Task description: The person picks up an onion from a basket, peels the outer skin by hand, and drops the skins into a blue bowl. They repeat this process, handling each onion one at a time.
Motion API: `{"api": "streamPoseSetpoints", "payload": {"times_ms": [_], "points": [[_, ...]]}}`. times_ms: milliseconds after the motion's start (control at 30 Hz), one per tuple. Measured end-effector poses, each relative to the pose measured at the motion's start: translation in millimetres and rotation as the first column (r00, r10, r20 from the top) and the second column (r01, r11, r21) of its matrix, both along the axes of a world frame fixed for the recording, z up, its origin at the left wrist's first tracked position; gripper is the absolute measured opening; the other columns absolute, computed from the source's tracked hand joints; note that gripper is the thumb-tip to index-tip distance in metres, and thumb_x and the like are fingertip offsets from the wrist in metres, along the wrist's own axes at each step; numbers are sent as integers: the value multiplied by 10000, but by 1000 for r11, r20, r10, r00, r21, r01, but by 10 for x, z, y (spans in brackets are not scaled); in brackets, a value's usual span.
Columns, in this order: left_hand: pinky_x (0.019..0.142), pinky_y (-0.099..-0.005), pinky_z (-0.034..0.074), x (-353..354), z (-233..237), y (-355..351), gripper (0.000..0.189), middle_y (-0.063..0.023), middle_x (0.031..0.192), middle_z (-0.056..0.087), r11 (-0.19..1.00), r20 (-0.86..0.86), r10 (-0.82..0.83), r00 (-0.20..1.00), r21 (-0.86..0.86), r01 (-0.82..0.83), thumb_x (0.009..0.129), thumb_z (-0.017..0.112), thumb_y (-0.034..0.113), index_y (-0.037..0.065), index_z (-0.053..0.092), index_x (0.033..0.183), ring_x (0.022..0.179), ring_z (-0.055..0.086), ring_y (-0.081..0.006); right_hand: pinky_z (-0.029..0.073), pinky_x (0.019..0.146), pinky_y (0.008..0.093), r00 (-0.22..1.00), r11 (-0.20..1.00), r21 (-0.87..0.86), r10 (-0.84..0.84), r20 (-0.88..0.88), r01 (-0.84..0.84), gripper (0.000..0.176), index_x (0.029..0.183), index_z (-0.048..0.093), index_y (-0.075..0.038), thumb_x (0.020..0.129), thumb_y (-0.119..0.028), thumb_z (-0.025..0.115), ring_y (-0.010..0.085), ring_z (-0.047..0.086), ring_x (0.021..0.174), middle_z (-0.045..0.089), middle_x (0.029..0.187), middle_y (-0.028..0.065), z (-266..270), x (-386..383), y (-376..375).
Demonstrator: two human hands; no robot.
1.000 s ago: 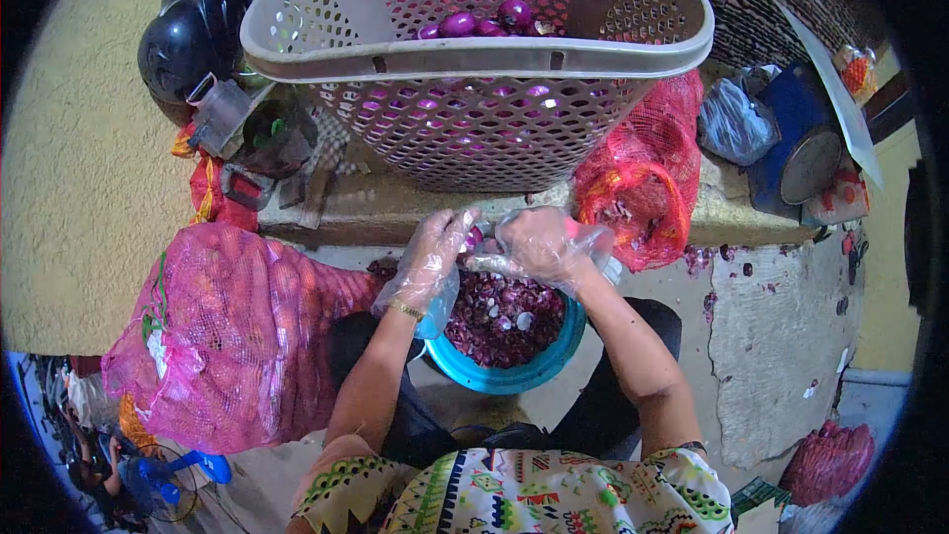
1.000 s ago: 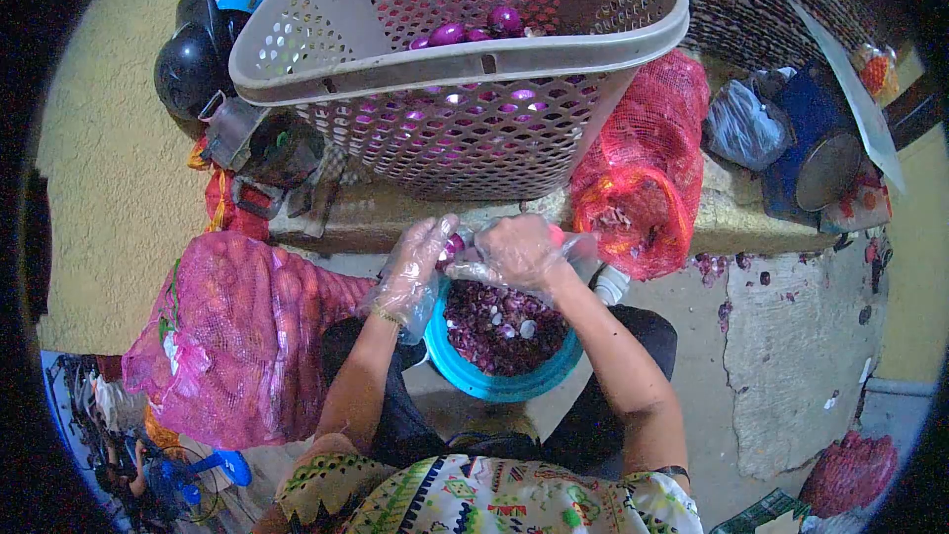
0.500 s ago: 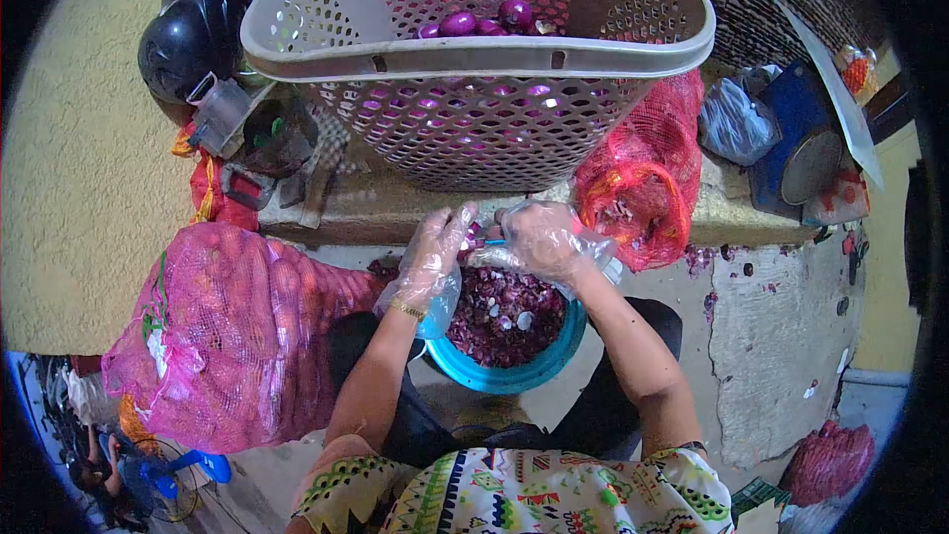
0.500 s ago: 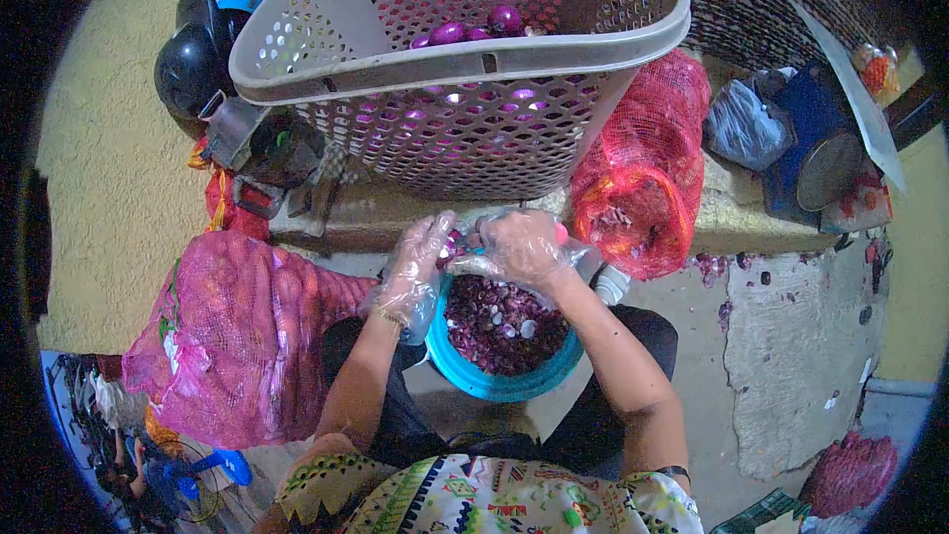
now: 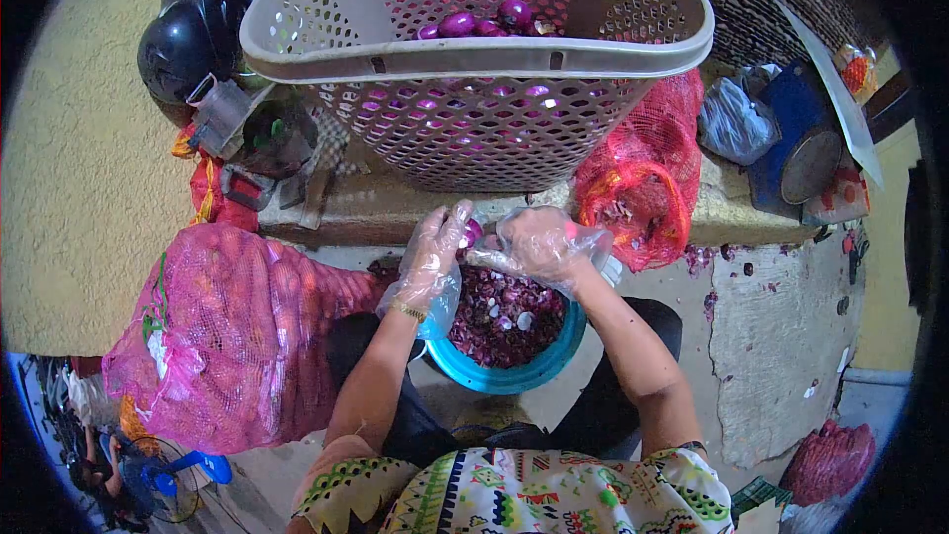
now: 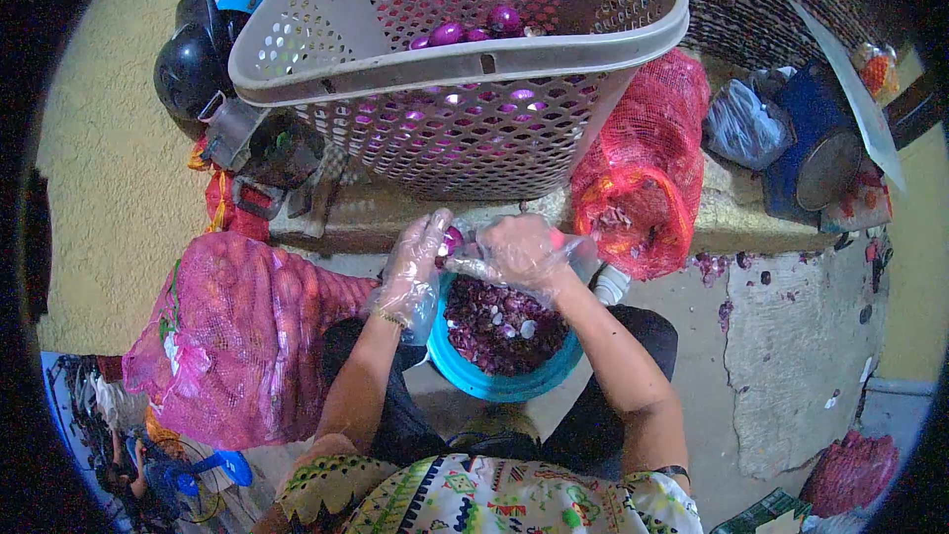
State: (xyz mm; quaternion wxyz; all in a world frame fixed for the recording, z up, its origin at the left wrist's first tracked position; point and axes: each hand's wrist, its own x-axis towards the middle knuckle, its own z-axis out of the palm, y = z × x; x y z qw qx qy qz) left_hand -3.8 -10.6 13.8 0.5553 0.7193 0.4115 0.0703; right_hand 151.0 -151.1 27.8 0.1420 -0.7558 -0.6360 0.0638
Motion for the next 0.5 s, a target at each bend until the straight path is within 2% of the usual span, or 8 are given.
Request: {"api": "streamPoseSetpoints", "payload": {"times_ms": [33, 100, 133, 333, 433, 467, 500], "points": [[1159, -408, 336, 5, 6, 4, 1003, -319, 1444, 505, 1000, -22, -13, 1000, -13, 13, 896, 540, 743, -117, 487, 1408, 1380, 471, -396, 560, 614, 478, 1000, 1000, 0, -1, 0, 1, 587, 771, 752, -94, 887, -650, 602, 353, 698, 627, 683, 673, 174, 14, 1, -8], [1161, -407, 333, 20, -119, 19, 1004, -313, 1452, 500, 998, 7, 13, 1000, -63, -12, 895, 536, 748, -111, 488, 1412, 1384, 468, -391, 562, 625, 492, 998, 995, -83, 47, -52, -52, 459, 748, 721, -94, 865, -533, 650, 369, 709, 664, 701, 709, 178, 74, 2, -21], [1163, -406, 331, 20, -179, 29, 1005, -308, 1460, 494, 993, 33, 40, 999, -113, -36, 894, 532, 753, -105, 488, 1416, 1387, 465, -386, 562, 625, 492, 997, 995, -82, 48, -52, -52, 459, 748, 721, -94, 865, -533, 650, 369, 709, 664, 701, 709, 178, 90, -3, -21], [1098, -404, 393, 35, -188, 28, 924, -240, 1385, 563, 972, 114, 97, 989, -222, -70, 905, 532, 746, -39, 537, 1392, 1286, 538, -332, 562, 639, 495, 986, 978, -126, 159, -58, -165, 423, 749, 724, -96, 868, -495, 651, 372, 708, 669, 697, 708, 184, 89, 13, -20], [1066, -403, 424, 42, -140, 10, 885, -205, 1347, 597, 968, 137, 113, 984, -240, -78, 911, 531, 743, -7, 562, 1380, 1236, 574, -305, 561, 639, 495, 993, 990, -82, 109, -51, -113, 441, 745, 727, -99, 877, -512, 649, 371, 713, 679, 699, 707, 184, 11, 34, -30], [1066, -403, 424, 37, -117, -7, 885, -205, 1347, 597, 968, 137, 113, 984, -240, -78, 911, 531, 743, -7, 562, 1380, 1236, 574, -305, 560, 634, 494, 999, 995, -81, 49, -20, -50, 465, 752, 727, -100, 872, -542, 649, 367, 714, 677, 698, 704, 180, -40, 45, -24], [1001, -405, 459, 42, 0, -51, 819, -157, 1265, 618, 938, 148, 143, 979, -336, -86, 919, 544, 727, 23, 589, 1335, 1151, 593, -266, 559, 628, 493, 1000, 997, -79, -11, 10, 12, 490, 759, 726, -101, 867, -573, 649, 363, 715, 676, 698, 701, 177, -40, 45, -17]]}}
